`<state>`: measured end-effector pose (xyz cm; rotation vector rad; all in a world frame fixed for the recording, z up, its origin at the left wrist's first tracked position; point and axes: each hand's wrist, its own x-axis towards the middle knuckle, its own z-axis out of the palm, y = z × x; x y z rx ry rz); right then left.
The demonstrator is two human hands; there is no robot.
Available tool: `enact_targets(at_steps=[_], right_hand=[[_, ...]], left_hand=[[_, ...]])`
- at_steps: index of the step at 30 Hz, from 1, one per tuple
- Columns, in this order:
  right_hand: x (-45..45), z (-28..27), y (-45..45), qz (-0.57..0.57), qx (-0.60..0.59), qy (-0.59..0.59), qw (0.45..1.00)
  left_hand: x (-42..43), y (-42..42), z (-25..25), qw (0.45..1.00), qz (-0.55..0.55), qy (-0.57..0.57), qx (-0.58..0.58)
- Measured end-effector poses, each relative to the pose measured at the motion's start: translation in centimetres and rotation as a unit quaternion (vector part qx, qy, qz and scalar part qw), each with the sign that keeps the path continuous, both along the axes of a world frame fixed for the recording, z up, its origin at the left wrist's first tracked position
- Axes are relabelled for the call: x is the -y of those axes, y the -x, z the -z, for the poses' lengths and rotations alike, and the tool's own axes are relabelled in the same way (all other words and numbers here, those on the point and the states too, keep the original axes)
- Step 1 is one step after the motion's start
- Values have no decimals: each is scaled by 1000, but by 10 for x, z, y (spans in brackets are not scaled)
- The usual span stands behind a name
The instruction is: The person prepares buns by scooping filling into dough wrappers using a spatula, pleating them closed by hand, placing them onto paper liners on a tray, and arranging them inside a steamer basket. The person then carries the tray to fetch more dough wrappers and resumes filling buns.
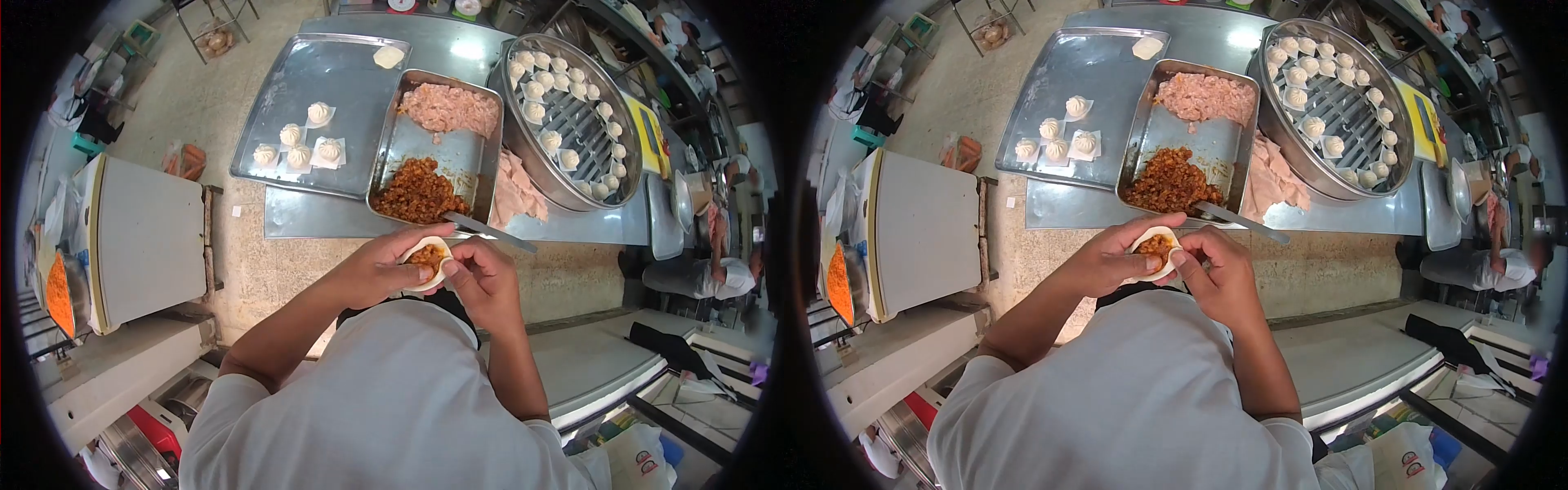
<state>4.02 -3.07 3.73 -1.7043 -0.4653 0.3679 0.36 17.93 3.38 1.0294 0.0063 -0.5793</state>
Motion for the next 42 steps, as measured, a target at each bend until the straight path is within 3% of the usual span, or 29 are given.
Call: enact_targets(at_steps=[4,6,10,12,13,15,19,22,23,24,25,29,34,37,42], right_hand=[[-2,-7,0,19,-51,-25,998],[6,-4,-4,-2,120,77,990],[22,-6,-7,-11,198,95,976],[33,-9,-14,-19,225,71,972],[38,-12,-18,-27,228,65,971],[47,-21,-25,-29,131,53,989],[72,-6,-39,-85,122,14,989],[85,8,-45,-93,120,12,988],[88,10,-45,-76,125,22,989],[90,12,-45,-58,128,33,990],[90,14,-45,-63,126,29,990],[87,11,-43,-48,167,21,985],[73,1,-43,-30,103,-54,993],[69,5,-41,-69,211,39,974],[42,-8,-22,-30,194,33,980]], left_hand=[[5,-1,4,999,3,-11,32],[10,-1,8,999,10,-24,29],[26,-2,3,994,4,-92,62],[37,-3,8,949,1,-236,211],[44,-3,7,947,-8,-241,210],[59,-3,3,973,-2,-176,149],[79,-7,2,953,15,-236,191],[96,-7,-3,972,-11,-204,115],[108,-3,5,993,-108,-50,7],[121,3,15,969,-200,108,-100],[134,7,22,947,-236,176,-132],[161,7,20,922,-331,155,-128],[137,10,6,959,-262,73,-82],[119,11,9,968,-225,52,-94],[89,14,4,979,-182,4,-91]])
